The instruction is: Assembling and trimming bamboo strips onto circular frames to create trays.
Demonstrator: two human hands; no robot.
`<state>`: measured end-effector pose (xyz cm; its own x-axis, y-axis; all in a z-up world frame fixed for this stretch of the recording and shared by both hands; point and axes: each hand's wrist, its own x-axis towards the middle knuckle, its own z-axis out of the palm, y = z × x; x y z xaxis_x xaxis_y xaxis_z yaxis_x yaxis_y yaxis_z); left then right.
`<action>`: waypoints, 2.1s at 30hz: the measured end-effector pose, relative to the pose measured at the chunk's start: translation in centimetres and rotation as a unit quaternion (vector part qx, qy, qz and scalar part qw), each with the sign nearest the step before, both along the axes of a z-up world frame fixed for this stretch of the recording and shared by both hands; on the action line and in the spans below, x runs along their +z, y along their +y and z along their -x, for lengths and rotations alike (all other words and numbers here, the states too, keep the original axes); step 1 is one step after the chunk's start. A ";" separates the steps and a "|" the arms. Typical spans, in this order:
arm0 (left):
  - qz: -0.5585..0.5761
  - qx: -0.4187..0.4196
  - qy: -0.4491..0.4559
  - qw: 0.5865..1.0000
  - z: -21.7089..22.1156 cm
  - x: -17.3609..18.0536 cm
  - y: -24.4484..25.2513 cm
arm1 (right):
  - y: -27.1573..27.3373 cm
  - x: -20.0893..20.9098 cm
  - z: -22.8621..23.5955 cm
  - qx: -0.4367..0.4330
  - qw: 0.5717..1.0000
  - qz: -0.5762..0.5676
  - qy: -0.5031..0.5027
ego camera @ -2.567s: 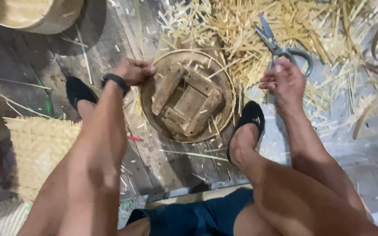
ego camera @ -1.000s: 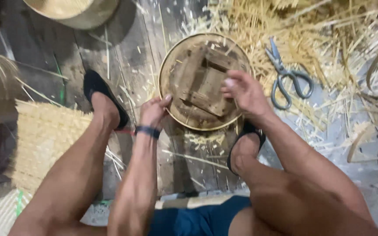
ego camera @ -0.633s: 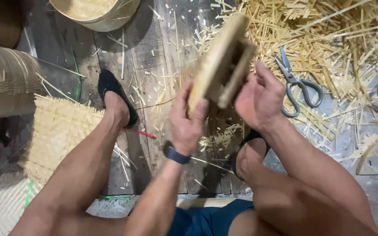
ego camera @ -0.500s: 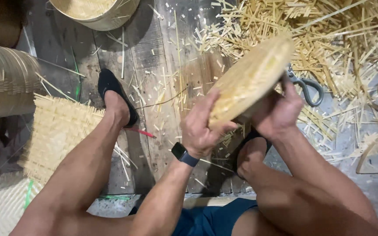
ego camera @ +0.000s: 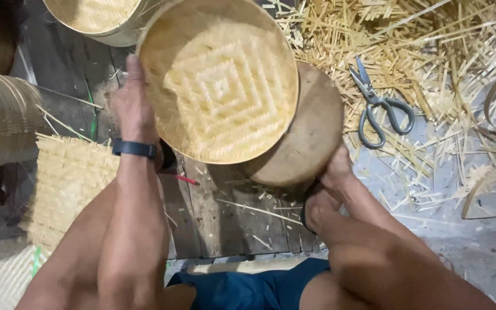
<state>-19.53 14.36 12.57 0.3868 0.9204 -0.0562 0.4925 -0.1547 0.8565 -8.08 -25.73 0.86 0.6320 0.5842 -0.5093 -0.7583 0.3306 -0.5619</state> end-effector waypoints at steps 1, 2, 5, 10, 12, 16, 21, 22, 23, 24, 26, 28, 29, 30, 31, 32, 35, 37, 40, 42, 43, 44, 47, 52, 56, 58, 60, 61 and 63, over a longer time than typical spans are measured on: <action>0.101 0.028 0.007 0.994 0.1 -1.1 0.8 | 1.5 0.5 0.1 -0.003 1.000 0.005 -0.001; 0.101 0.026 0.008 0.994 0.5 -2.8 1.3 | 1.1 0.1 0.4 -0.005 1.000 0.005 0.000; 0.165 -0.052 -0.048 0.984 0.4 -8.5 1.5 | -1.7 -3.0 0.9 0.133 0.985 0.106 0.020; -0.268 -0.170 0.079 0.945 -1.2 -8.8 -4.6 | -5.4 -5.7 2.1 0.185 0.934 0.252 -0.171; -0.226 -0.236 0.046 0.944 -1.3 -8.8 -10.8 | -4.1 -0.9 1.0 0.262 0.910 0.262 -0.186; -0.104 -0.527 0.070 0.840 -0.5 -4.8 -20.0 | -0.4 4.3 0.8 0.416 0.851 0.288 -0.137; -0.084 -0.527 0.082 0.842 1.1 -6.6 -23.2 | -1.5 1.2 1.9 0.331 0.896 0.258 -0.149; -0.082 -0.511 0.071 0.853 1.2 -6.8 -23.3 | -2.2 0.2 1.8 0.297 0.914 0.239 -0.140; -0.082 -0.510 0.071 0.853 1.2 -7.4 -23.7 | -3.7 -0.8 1.4 0.298 0.914 0.239 -0.140; -0.106 -0.494 0.079 0.859 1.3 -7.9 -24.1 | -5.1 -1.8 1.0 0.247 0.896 0.224 -0.293; -0.132 -0.476 0.088 0.865 0.4 -7.1 -24.6 | -5.3 -0.1 0.1 0.188 0.854 0.201 -0.441; -0.080 -0.436 0.164 0.881 -1.1 -4.5 -25.3 | -3.0 5.4 -0.6 -0.049 0.978 0.096 -0.180; -0.082 -0.434 0.164 0.882 -1.1 -5.1 -25.8 | -3.4 4.6 -0.6 -0.048 0.978 0.093 -0.181; -0.124 -0.452 0.199 0.861 -1.1 -5.6 -26.2 | -3.7 3.8 -0.6 0.002 0.939 0.227 -0.259; -0.170 -0.465 0.234 0.837 -1.4 -6.2 -26.3 | -3.7 2.8 -0.9 0.052 0.875 0.349 -0.332; -0.176 -0.459 0.234 0.839 -0.6 -6.8 -25.9 | -4.6 1.0 0.2 0.052 0.875 0.343 -0.337; -0.271 -0.502 0.234 0.787 1.6 -10.0 -22.3 | -5.3 -2.2 2.4 0.076 0.840 0.397 -0.361; -0.352 -0.506 0.156 0.772 4.0 -13.6 -17.8 | -4.7 -0.4 3.8 0.111 0.782 0.433 -0.435; -0.472 -0.542 0.122 0.685 2.3 -10.9 -6.9 | -4.7 -1.8 4.0 0.080 0.768 0.412 -0.483; -0.484 -0.537 0.209 0.659 -0.5 -6.4 -0.8 | -4.9 -2.9 3.7 0.090 0.770 0.418 -0.473; -0.486 -0.535 0.293 0.626 -1.8 -4.1 2.2 | -5.0 -3.5 3.6 0.099 0.774 0.430 -0.454; -0.490 -0.529 0.293 0.628 -2.7 -4.4 5.3 | -5.1 -3.8 3.6 0.098 0.772 0.426 -0.460; -0.562 -0.382 0.216 0.701 -4.9 -5.0 13.4 | -5.1 -3.9 3.7 0.091 0.791 0.414 -0.441; -0.412 -0.283 0.199 0.843 -6.4 -5.3 18.9 | -5.3 -4.1 3.6 0.120 0.762 0.455 -0.445; -0.360 -0.275 0.215 0.865 -6.6 -7.3 20.1 | -4.8 -3.1 3.1 0.173 0.743 0.497 -0.413; -0.356 -0.292 0.221 0.860 -6.5 -8.1 20.6 | -5.1 -3.6 3.3 0.157 0.744 0.478 -0.440; -0.343 -0.294 0.222 0.864 -6.4 -8.4 20.4 | -5.1 -3.6 3.4 0.162 0.745 0.479 -0.436; -0.336 -0.295 0.220 0.867 -6.4 -8.3 20.4 | -4.9 -3.6 3.3 0.161 0.746 0.477 -0.437; -0.326 -0.292 0.212 0.874 -6.6 -9.2 21.1 | -4.7 -3.5 3.2 0.168 0.742 0.479 -0.438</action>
<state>-12.91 35.45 3.35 0.8723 0.4641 0.1538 0.4193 -0.8719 0.2528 -11.28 -30.48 -2.64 0.8668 0.4183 -0.2714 0.0881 -0.6642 -0.7423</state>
